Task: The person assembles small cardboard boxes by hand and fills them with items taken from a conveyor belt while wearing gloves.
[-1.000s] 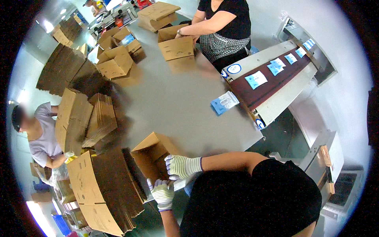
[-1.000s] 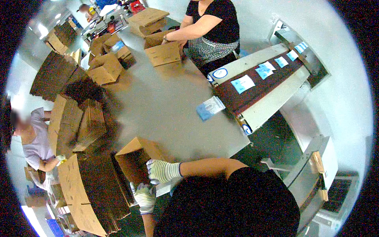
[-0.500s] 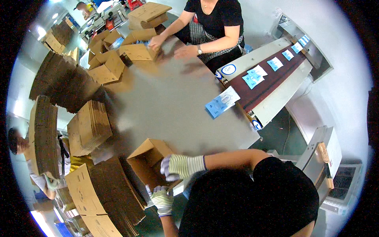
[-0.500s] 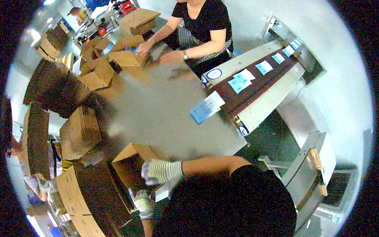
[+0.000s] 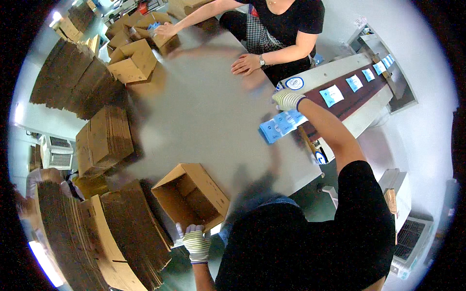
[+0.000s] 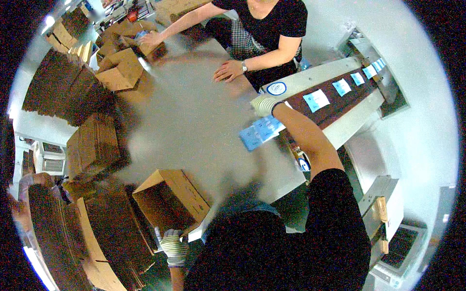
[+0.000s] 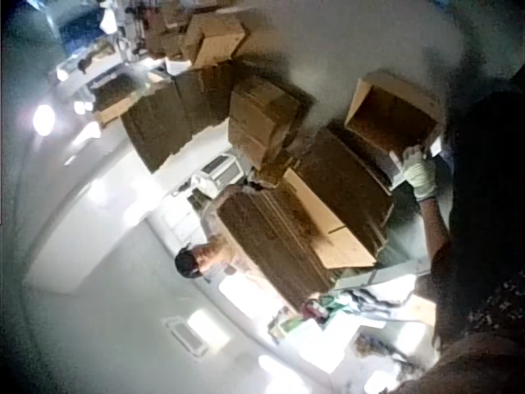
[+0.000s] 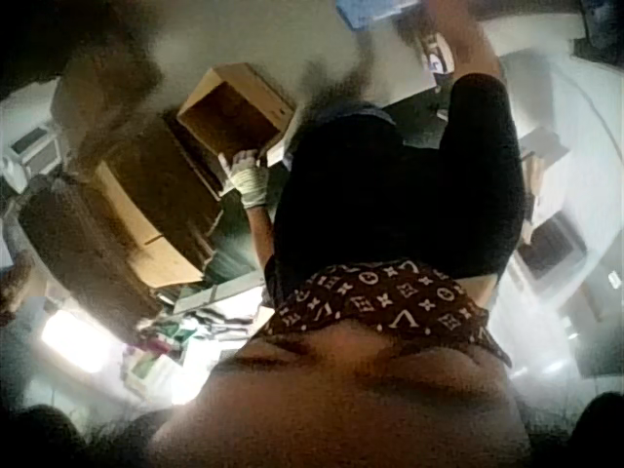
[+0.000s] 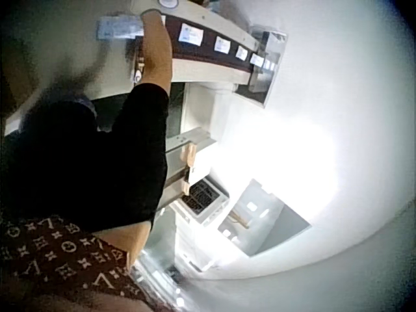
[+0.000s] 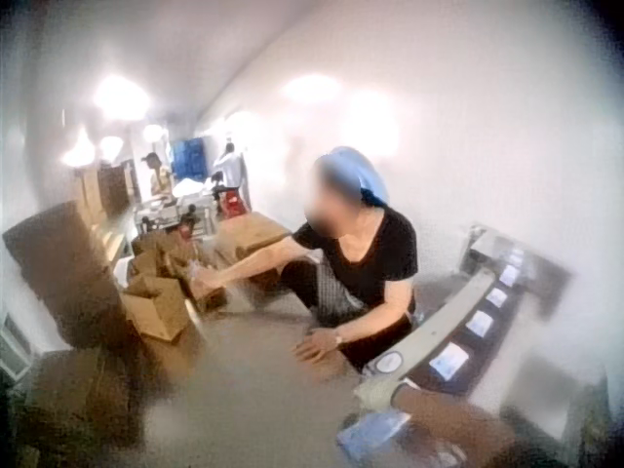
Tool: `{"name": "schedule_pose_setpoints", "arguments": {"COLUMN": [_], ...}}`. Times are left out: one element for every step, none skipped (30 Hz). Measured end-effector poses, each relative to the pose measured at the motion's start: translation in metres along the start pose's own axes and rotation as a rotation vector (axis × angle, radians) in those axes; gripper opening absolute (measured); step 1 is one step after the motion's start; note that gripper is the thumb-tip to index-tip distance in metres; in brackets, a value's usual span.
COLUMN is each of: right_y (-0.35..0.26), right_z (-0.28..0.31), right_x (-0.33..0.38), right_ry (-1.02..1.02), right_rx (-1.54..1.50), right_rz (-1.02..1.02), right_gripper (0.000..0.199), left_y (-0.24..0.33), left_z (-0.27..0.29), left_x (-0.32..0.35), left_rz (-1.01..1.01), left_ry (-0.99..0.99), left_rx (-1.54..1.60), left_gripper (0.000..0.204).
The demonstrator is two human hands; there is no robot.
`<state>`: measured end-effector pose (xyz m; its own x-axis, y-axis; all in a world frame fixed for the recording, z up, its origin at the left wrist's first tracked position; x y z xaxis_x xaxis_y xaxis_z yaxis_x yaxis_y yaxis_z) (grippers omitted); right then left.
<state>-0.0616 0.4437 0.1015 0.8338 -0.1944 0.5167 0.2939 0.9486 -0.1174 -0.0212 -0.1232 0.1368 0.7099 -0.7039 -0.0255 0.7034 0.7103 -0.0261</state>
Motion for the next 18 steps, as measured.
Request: {"name": "schedule_pose_setpoints", "arguments": {"right_y": [0.012,0.038,0.067,0.077,0.024,0.017,0.015,0.007,0.003,0.002,0.014,0.012,0.001,-0.026,-0.080,-0.128,-0.141,-0.153], "right_z": [-0.005,-0.023,-0.050,-0.066,-0.037,-0.049,-0.069,-0.085,-0.099,-0.110,-0.135,-0.146,-0.165,-0.170,-0.138,-0.107,-0.130,-0.155], "right_x": [-0.009,-0.020,-0.034,-0.047,-0.039,-0.032,-0.031,-0.034,-0.031,-0.027,-0.022,-0.019,-0.006,0.010,0.032,0.066,0.084,0.091], "right_ry": [-0.079,-0.082,-0.100,-0.121,-0.372,-0.373,-0.435,-0.498,-0.504,-0.509,-0.475,-0.441,-0.409,-0.382,-0.313,-0.226,-0.230,-0.060], "right_rx": [-0.026,-0.031,0.011,0.056,0.052,0.050,0.030,0.019,-0.111,-0.242,-0.387,-0.523,-0.568,-0.599,-0.349,-0.102,-0.110,-0.035], "right_rz": [0.009,0.002,0.017,0.046,0.095,0.093,0.063,0.044,0.022,-0.001,-0.064,-0.107,0.059,0.238,0.114,-0.028,-0.028,0.009], "right_gripper": [0.033,0.033,0.036,0.038,0.042,0.042,0.042,0.042,0.041,0.039,0.035,0.033,0.036,0.040,0.046,0.052,0.052,0.057], "left_y": [-0.002,-0.002,-0.003,-0.004,-0.004,-0.004,-0.006,-0.006,-0.004,-0.001,0.003,0.003,0.003,0.002,0.001,-0.002,0.000,0.002], "left_z": [-0.002,-0.003,-0.005,-0.005,-0.005,-0.003,-0.007,-0.005,-0.003,-0.001,0.004,0.002,-0.002,-0.007,-0.010,-0.010,-0.007,-0.003], "left_x": [0.001,-0.001,-0.002,-0.002,0.002,0.001,0.002,0.003,0.001,-0.002,-0.008,-0.008,-0.007,-0.004,0.002,0.004,0.001,-0.003], "left_rz": [0.004,-0.016,-0.036,-0.030,0.006,-0.004,-0.018,-0.010,-0.006,-0.003,-0.016,-0.017,-0.013,0.010,0.059,0.074,0.056,0.039], "left_ry": [-0.006,-0.021,-0.032,-0.037,-0.049,-0.037,0.033,0.031,0.014,-0.003,0.018,0.014,0.015,0.016,0.008,0.004,0.031,0.056], "left_rx": [0.001,-0.006,-0.010,-0.009,-0.020,-0.013,0.011,0.006,0.007,0.008,0.010,0.014,0.007,-0.002,0.005,0.039,0.025,0.004], "left_gripper": [0.017,0.017,0.017,0.017,0.017,0.017,0.017,0.017,0.017,0.016,0.016,0.016,0.016,0.016,0.016,0.017,0.018,0.018]}}
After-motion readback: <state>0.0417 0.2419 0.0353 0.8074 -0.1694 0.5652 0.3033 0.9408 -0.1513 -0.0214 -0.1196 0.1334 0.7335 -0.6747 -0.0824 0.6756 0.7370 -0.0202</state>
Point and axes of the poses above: each hand's wrist, its own x-axis away from the middle knuckle, its own z-axis out of the back of the hand, y = z × x, the point moved 3 cm from there along -x, towards the middle knuckle, and after that the axes turned 15 degrees about -x, right-handed, at the moved point
